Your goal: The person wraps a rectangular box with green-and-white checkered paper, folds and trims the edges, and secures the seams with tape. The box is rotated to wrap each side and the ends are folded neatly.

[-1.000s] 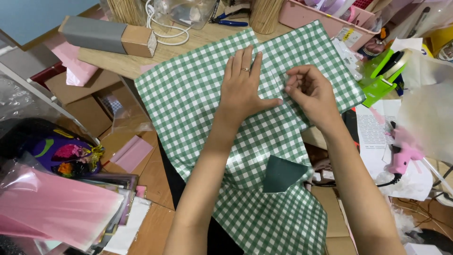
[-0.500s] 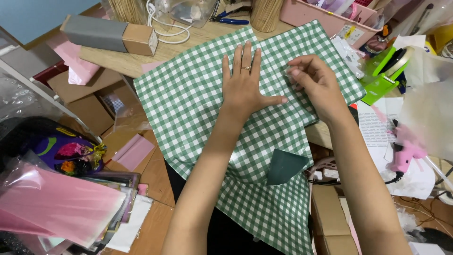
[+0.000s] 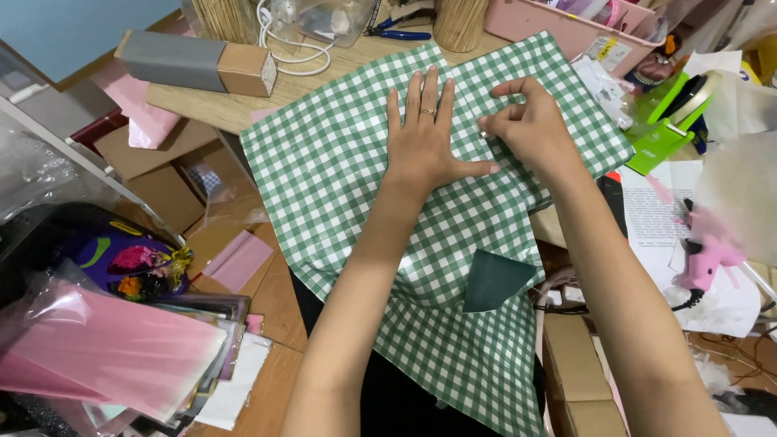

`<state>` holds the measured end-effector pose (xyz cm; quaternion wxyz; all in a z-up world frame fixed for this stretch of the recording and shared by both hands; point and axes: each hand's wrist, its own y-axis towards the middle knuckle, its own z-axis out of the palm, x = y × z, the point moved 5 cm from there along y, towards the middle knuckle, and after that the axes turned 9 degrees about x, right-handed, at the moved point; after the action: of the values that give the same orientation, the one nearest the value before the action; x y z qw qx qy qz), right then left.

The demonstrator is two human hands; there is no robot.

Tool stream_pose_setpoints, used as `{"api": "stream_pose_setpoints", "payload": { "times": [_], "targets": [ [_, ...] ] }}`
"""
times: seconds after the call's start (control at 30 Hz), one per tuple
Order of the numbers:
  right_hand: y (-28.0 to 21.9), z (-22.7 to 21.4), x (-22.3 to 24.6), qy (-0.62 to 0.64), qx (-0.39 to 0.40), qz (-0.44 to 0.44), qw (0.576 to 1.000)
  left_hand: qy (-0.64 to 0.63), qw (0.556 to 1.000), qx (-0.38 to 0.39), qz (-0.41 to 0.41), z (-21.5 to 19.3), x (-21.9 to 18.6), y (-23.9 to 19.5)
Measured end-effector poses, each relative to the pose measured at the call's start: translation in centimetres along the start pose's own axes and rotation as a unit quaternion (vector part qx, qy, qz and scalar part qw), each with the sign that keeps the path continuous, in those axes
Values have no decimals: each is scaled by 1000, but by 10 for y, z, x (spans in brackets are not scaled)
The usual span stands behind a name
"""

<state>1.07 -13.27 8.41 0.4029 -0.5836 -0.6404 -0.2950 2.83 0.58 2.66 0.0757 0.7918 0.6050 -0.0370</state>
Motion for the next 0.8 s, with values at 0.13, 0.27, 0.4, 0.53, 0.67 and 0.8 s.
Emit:
{"api": "stream_pose_setpoints", "payload": {
  "times": [0.13,0.27,0.4,0.53,0.67,0.8],
  "targets": [
    [1,2,3,12,-9,30,999,-7,1000,9,3,0,0,0],
    [3,3,6,-23,-15,51,998,-7,1000,5,-4,-1,0,0],
    [4,4,10,-84,-23,81,993,-10,1000,2,-5,-2,0,-2],
    [12,1,11,-113,-14,76,991,-14,1000,10,-6,-2,1,-3],
    [14,1,18,-177,40,108,977,-11,1000,16,-4,-4,0,-3],
    [13,-3,15,-241,84,141,957,-22,1000,2,10,2,2,2]
  ]
}}
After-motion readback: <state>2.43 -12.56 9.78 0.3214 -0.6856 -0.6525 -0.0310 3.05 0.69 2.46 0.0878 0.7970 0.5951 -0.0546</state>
